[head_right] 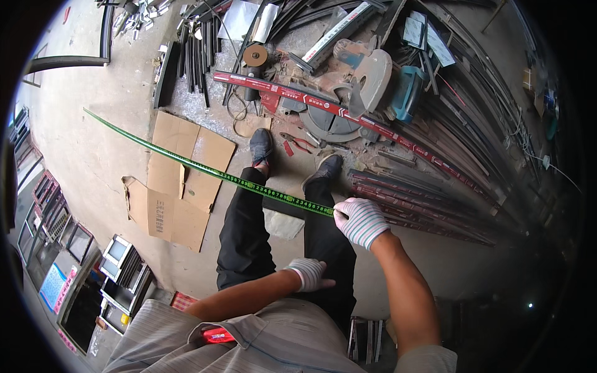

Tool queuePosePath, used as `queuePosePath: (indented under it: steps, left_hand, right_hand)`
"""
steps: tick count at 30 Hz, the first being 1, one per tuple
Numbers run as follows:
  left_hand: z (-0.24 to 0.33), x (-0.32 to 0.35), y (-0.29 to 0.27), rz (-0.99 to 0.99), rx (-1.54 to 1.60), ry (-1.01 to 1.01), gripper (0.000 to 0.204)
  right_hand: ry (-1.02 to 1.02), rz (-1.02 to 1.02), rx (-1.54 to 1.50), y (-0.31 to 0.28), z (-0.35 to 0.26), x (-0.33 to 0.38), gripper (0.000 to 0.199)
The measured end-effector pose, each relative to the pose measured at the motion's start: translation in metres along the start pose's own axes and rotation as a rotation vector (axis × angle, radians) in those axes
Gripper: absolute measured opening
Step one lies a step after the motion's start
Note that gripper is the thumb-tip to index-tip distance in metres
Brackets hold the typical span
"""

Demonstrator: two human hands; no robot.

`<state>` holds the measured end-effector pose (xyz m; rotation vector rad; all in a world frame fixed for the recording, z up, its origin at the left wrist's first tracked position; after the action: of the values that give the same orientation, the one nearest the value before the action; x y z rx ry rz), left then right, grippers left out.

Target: The person measures a long aluminum profile with a tape measure, marks it with a marker, and cuts it using a miter saw. The person repeats the process for another profile.

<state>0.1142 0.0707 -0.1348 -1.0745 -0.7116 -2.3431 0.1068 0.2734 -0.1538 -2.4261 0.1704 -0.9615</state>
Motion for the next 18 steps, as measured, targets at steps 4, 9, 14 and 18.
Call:
queuePosePath:
  steps: [4, 9, 14, 18]
  left_hand:
    - [0.0, -0.021, 0.022, -0.026, -0.013, 0.072, 0.061]
    - [-0.021, -0.027, 0.041, -0.126, 0.068, 0.17, 0.048]
    - [-0.04, -0.017, 0.047, -0.171, 0.158, 0.187, 0.049]
    - [-0.042, 0.01, 0.019, -0.064, 0.076, 0.082, 0.049]
  right_hand:
    - [0.029, -0.034, 0.046, 0.005, -0.005, -0.02, 0.014]
    - [0.042, -0.023, 0.029, 0.012, -0.009, -0.035, 0.015]
    - [0.073, -0.048, 0.02, 0.013, -0.017, -0.047, 0.014]
    - [0.082, -0.052, -0.011, 0.016, -0.017, -0.051, 0.016]
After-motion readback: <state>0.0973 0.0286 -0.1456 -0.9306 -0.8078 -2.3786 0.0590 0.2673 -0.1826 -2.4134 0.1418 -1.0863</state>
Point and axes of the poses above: each hand's wrist, its own x-axis away from the middle knuckle, its own y-axis out of the palm, z = x × y, the point moved 7 cm from there along -x, towards the middle knuckle
